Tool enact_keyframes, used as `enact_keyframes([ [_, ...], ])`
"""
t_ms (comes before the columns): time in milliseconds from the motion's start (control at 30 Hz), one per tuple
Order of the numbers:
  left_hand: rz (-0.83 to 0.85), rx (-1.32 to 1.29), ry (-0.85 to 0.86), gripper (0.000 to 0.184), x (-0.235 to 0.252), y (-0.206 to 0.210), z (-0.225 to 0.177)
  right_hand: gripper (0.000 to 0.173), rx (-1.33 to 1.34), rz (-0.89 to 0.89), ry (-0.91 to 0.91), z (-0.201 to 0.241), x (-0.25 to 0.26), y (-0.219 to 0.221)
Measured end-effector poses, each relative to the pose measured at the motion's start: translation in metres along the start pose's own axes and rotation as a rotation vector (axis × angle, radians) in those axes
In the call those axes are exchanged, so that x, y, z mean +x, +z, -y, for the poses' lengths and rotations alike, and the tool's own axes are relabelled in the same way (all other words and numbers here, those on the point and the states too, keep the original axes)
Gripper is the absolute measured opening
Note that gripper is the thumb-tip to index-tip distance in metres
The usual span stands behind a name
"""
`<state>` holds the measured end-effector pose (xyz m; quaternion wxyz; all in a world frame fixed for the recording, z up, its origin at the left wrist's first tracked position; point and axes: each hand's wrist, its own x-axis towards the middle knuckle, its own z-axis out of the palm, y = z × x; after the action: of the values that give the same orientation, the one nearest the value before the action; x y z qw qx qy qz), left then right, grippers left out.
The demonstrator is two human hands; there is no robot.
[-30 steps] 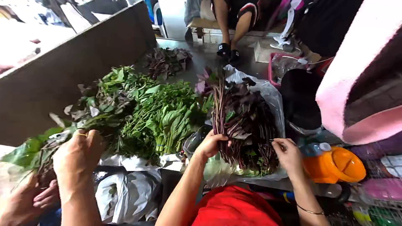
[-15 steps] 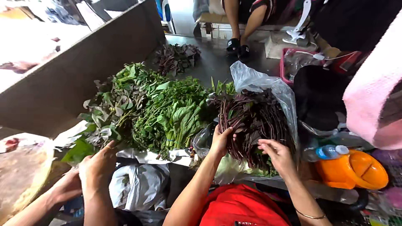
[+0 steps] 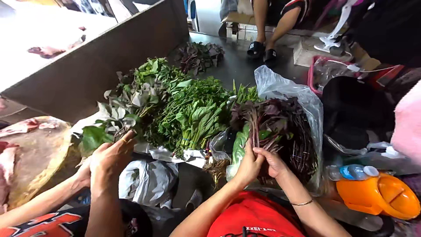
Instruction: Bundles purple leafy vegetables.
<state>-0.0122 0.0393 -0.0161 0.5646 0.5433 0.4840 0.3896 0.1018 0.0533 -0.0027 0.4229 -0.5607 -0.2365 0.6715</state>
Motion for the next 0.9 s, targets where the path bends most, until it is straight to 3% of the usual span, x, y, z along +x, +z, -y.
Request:
enact_keyframes([
  [133, -0.010, 0.269, 0.020, 0.090, 0.006, -0.010, -0.040, 0.032, -0.102, -0.060, -0.353, 0.031, -0.013, 0.005],
  [267, 0.045, -0.055, 0.090, 0.101, 0.003, -0.036, -0.059, 0.020, -0.355, -0.089, -0.489, 0.062, -0.022, 0.015],
  [367, 0.074, -0.326, -0.012, 0.101, 0.013, -0.047, -0.045, 0.033, -0.781, -0.094, -0.401, 0.068, -0.011, 0.029],
  [433, 0.086, -0.457, -0.178, 0.084, 0.023, -0.050, -0.031, 0.043, -1.142, 0.040, -0.279, 0.051, 0.002, 0.039],
  [500, 0.027, -0.538, -0.310, 0.050, 0.032, -0.047, -0.007, 0.046, -1.437, 0.152, -0.170, 0.030, 0.010, 0.049],
  [567, -0.091, -0.635, -0.382, 0.035, 0.036, -0.044, 0.016, 0.059, -1.536, 0.262, -0.147, 0.023, 0.008, 0.051],
  [633, -0.222, -0.700, -0.392, 0.026, 0.036, -0.042, 0.025, 0.073, -1.445, 0.298, -0.255, 0.029, -0.005, 0.041],
  [700, -0.288, -0.717, -0.430, 0.018, 0.036, -0.041, 0.021, 0.069, -1.196, 0.187, -0.405, 0.041, -0.026, 0.013],
  [800, -0.280, -0.697, -0.461, 0.013, 0.032, -0.049, 0.007, 0.050, -1.142, -0.254, -0.527, 0.053, -0.037, -0.056],
  [833, -0.274, -0.672, -0.446, 0.012, 0.029, -0.052, 0.003, 0.054, -1.202, -0.396, -0.479, 0.052, -0.035, -0.079],
  [900, -0.268, -0.610, -0.398, 0.011, 0.024, -0.058, -0.005, 0.076, -1.286, -0.514, -0.252, 0.046, -0.028, -0.110],
])
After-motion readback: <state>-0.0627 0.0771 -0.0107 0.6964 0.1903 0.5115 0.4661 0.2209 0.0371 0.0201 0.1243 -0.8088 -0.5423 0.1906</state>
